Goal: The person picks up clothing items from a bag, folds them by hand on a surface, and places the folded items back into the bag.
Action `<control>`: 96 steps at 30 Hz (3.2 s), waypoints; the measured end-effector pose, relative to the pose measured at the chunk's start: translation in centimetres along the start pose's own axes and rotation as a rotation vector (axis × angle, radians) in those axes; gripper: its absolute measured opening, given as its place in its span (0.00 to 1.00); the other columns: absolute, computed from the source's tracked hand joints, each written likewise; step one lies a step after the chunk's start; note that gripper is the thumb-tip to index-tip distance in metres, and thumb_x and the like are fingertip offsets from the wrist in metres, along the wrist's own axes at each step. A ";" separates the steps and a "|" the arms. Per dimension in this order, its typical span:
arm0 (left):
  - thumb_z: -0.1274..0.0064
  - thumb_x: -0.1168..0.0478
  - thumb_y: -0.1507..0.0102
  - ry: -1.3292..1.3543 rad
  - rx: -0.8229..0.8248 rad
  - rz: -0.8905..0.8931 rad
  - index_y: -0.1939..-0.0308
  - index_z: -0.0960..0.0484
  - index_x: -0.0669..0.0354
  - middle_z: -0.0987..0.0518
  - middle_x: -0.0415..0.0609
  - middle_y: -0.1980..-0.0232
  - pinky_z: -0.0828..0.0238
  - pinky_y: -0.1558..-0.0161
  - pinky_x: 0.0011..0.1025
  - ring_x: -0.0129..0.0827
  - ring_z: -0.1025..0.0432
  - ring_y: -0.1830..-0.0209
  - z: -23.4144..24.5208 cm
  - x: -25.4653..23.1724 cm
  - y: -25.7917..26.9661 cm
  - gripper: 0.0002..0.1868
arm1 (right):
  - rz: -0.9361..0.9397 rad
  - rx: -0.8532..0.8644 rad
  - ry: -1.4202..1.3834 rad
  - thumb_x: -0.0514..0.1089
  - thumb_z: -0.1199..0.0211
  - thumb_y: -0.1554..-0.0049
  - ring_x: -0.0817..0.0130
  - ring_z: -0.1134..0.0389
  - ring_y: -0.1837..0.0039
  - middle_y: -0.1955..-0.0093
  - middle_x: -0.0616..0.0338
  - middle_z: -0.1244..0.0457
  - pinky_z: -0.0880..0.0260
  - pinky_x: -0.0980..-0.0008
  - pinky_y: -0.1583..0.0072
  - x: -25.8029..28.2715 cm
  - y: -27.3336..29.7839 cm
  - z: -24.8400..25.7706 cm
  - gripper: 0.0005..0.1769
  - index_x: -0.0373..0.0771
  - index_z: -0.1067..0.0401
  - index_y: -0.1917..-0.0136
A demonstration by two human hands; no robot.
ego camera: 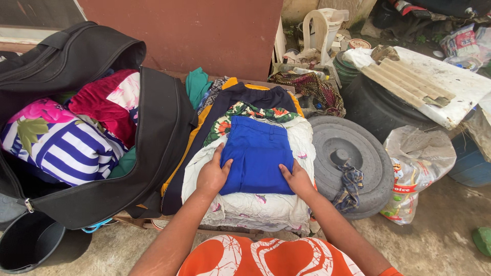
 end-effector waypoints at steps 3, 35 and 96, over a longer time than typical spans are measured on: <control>0.46 0.46 0.34 -0.036 -0.144 -0.214 0.24 0.40 0.50 0.23 0.66 0.42 0.27 0.48 0.48 0.59 0.25 0.48 1.5 -1.6 0.3 0.37 | 0.084 0.038 0.073 0.57 0.36 0.39 0.47 0.27 0.44 0.47 0.40 0.30 0.28 0.58 0.42 3.5 0.2 1.5 0.32 0.32 0.35 0.33; 0.24 0.35 0.65 -0.476 0.510 -0.650 0.18 0.56 0.39 0.58 0.42 0.16 0.76 0.22 0.51 0.36 0.64 0.16 -1.0 -1.3 0.7 0.79 | 0.532 0.414 0.439 0.75 0.27 0.57 0.44 0.69 0.15 0.14 0.41 0.66 0.68 0.46 0.21 4.1 2.4 -0.9 0.72 0.39 0.61 0.17; 0.46 0.49 0.36 -0.044 -0.379 -0.401 0.26 0.36 0.42 0.38 0.68 0.31 0.33 0.38 0.47 0.65 0.35 0.35 -0.5 -3.6 -2.1 0.35 | -0.023 -0.124 0.064 0.64 0.43 0.39 0.37 0.28 0.48 0.52 0.34 0.31 0.29 0.49 0.47 -3.5 -3.9 0.4 0.32 0.34 0.39 0.39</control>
Point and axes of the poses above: each hand's wrist, its own y-axis away from the middle knuckle, its own z-axis out of the back of the hand, x = y × z, the point moved 8 cm from there along -y, towards the middle knuckle
